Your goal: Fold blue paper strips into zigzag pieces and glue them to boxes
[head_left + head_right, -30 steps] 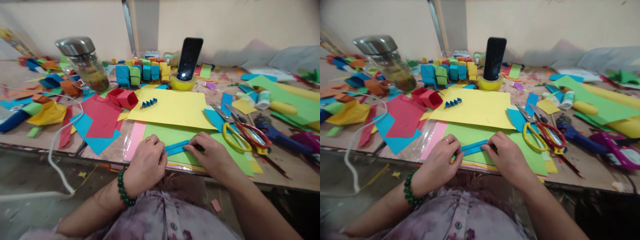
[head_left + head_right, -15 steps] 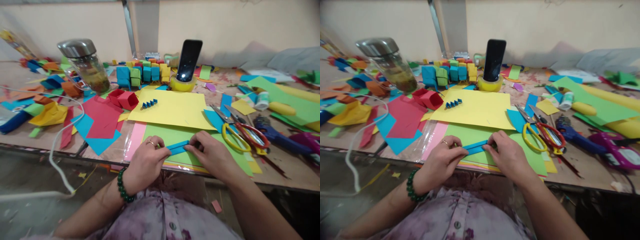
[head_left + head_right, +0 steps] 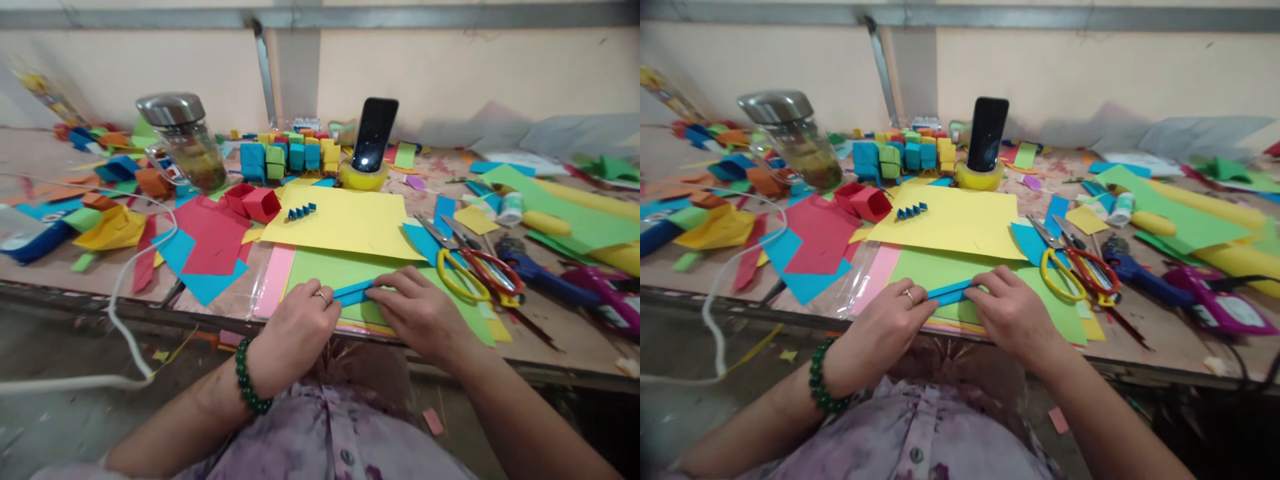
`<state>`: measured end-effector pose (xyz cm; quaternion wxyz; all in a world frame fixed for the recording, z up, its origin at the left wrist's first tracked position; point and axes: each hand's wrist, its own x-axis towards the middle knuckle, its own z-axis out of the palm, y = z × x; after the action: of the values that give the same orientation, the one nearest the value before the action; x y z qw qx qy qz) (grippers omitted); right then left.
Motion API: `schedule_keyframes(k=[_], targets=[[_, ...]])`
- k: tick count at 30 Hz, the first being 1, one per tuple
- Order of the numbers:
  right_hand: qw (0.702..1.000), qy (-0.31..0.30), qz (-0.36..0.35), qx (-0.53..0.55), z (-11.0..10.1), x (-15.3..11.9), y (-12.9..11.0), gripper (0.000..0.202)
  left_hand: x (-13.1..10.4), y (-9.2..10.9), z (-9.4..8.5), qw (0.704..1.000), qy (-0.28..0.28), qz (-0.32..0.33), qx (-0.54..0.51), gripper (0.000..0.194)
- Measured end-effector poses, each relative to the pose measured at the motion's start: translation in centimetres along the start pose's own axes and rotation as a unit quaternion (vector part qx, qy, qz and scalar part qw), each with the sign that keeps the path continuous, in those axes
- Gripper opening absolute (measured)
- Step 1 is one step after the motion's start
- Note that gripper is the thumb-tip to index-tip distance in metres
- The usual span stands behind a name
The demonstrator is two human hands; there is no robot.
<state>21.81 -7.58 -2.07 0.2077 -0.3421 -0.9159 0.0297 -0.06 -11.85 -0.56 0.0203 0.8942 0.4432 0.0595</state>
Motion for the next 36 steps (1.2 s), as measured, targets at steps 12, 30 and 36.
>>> schedule_keyframes(k=[12, 30, 36], targets=[[0.967, -0.158, -0.121, -0.160, -1.7, 2.1, -0.6, 0.013, 1.0, 0.1, 0.1, 0.999, 0.009, -0.031, -0.008, 0.014], [0.968, -0.151, 0.152, 0.130, -0.3, 3.9, 1.9, 0.016, 1.5, -1.9, 0.2, 0.975, 0.010, -0.158, -0.157, 0.007], [0.971, -0.144, 0.163, 0.095, -0.5, 3.7, 1.1, 0.012, 2.2, -2.3, 0.0, 0.975, -0.010, -0.165, -0.148, 0.007]])
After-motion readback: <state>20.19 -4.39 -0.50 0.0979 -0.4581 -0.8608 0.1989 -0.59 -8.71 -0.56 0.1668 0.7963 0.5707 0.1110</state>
